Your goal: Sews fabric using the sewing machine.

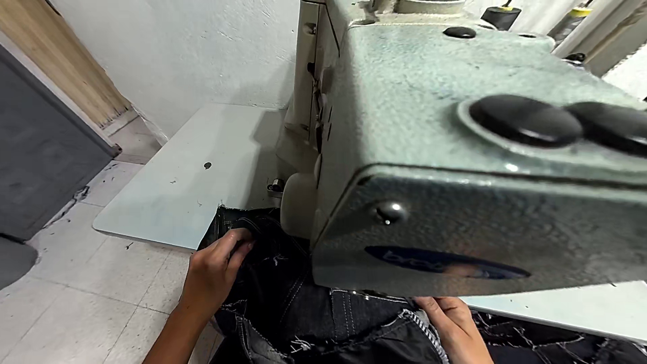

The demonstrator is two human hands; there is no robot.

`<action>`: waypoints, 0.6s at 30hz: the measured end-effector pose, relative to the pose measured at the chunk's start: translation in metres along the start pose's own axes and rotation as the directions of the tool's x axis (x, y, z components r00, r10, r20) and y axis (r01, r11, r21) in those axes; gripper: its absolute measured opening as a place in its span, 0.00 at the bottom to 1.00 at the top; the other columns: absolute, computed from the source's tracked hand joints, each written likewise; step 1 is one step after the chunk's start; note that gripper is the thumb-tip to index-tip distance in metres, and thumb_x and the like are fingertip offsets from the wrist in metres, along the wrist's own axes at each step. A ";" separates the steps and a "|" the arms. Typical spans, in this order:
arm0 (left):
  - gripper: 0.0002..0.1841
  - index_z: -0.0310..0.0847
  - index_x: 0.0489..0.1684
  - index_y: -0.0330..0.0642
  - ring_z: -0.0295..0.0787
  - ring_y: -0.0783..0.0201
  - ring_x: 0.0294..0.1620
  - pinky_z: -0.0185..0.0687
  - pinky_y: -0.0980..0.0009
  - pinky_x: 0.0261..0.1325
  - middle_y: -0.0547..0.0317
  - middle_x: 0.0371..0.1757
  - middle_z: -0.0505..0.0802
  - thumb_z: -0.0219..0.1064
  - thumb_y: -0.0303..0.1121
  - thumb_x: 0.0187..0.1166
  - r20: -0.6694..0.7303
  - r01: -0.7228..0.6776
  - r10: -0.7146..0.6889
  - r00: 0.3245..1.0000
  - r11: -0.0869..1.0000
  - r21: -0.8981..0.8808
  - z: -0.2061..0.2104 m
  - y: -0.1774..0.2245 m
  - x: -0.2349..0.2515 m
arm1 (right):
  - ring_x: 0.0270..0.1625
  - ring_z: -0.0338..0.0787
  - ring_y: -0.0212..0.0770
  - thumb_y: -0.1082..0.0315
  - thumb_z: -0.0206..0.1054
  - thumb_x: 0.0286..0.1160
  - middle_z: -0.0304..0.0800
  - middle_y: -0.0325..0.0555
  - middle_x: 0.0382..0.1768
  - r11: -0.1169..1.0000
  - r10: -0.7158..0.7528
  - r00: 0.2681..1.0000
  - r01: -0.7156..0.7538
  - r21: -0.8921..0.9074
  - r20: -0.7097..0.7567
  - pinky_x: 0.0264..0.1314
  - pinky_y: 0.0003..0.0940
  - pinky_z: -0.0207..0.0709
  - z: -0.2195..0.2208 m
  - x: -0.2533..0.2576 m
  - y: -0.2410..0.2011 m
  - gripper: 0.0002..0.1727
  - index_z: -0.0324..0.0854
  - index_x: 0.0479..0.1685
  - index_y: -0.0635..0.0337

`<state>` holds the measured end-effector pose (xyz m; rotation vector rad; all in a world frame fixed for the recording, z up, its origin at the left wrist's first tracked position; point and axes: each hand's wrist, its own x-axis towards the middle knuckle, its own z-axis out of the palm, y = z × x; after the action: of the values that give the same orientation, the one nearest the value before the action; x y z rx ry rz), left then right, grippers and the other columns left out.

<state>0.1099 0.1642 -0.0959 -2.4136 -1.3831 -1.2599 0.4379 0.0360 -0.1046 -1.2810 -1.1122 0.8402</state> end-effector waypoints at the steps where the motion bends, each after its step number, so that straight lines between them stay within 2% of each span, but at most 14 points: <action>1: 0.10 0.89 0.34 0.38 0.81 0.68 0.19 0.76 0.76 0.25 0.57 0.22 0.88 0.63 0.34 0.73 0.002 0.000 0.000 1.000 1.000 -0.004 0.000 -0.001 -0.001 | 0.34 0.81 0.11 0.72 0.56 0.82 0.84 0.13 0.29 1.000 0.003 1.000 -0.003 -0.001 0.004 0.42 0.12 0.76 0.000 0.000 -0.001 0.14 0.81 0.32 0.42; 7: 0.15 0.89 0.36 0.43 0.86 0.68 0.23 0.81 0.76 0.28 0.57 0.25 0.91 0.62 0.43 0.80 0.041 0.006 -0.004 0.999 1.000 -0.031 -0.002 -0.003 -0.004 | 0.36 0.82 0.09 0.73 0.57 0.82 0.86 0.11 0.31 0.999 -0.031 0.993 0.032 0.000 0.111 0.44 0.13 0.77 -0.006 -0.001 0.001 0.14 0.81 0.34 0.42; 9: 0.16 0.90 0.38 0.44 0.87 0.66 0.23 0.82 0.72 0.27 0.57 0.26 0.92 0.61 0.46 0.82 0.079 0.006 -0.004 0.997 1.000 -0.014 -0.008 -0.004 -0.005 | 0.37 0.82 0.10 0.72 0.57 0.84 0.85 0.12 0.31 0.999 -0.023 0.990 0.028 -0.040 0.136 0.45 0.14 0.77 -0.008 -0.002 -0.001 0.11 0.80 0.37 0.45; 11: 0.18 0.90 0.38 0.43 0.87 0.60 0.22 0.83 0.63 0.24 0.55 0.27 0.91 0.61 0.46 0.82 0.137 0.028 -0.034 0.990 0.998 0.049 -0.022 0.002 -0.003 | 0.37 0.82 0.11 0.68 0.56 0.86 0.84 0.20 0.32 0.983 -0.040 0.996 0.053 -0.178 0.078 0.45 0.16 0.78 -0.011 -0.006 -0.004 0.08 0.80 0.42 0.57; 13: 0.16 0.90 0.38 0.39 0.86 0.55 0.21 0.81 0.57 0.22 0.50 0.27 0.88 0.63 0.43 0.82 0.184 0.080 -0.095 0.978 0.993 0.088 -0.040 0.016 -0.001 | 0.41 0.84 0.18 0.62 0.55 0.88 0.86 0.37 0.37 0.931 -0.071 0.997 0.070 -0.359 0.011 0.48 0.21 0.81 -0.019 -0.015 -0.012 0.17 0.78 0.51 0.71; 15: 0.14 0.91 0.41 0.36 0.87 0.53 0.24 0.83 0.56 0.26 0.46 0.31 0.89 0.66 0.39 0.82 0.236 0.109 -0.122 0.964 0.992 0.067 -0.053 0.033 -0.002 | 0.38 0.84 0.27 0.61 0.57 0.88 0.85 0.47 0.37 0.882 -0.096 0.995 0.076 -0.466 -0.020 0.44 0.26 0.81 -0.025 -0.028 -0.024 0.20 0.75 0.55 0.76; 18: 0.13 0.90 0.46 0.31 0.92 0.49 0.35 0.89 0.53 0.38 0.40 0.38 0.93 0.68 0.35 0.82 0.407 0.150 -0.102 0.908 0.985 -0.089 -0.060 0.060 -0.006 | 0.30 0.83 0.32 0.59 0.63 0.85 0.83 0.49 0.32 0.903 -0.006 0.999 0.023 -0.428 0.041 0.34 0.31 0.80 -0.023 -0.054 -0.044 0.24 0.71 0.58 0.78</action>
<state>0.1173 0.0982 -0.0424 -2.8252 -1.6277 -0.9212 0.4402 -0.0276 -0.0686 -1.6204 -1.3880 0.6271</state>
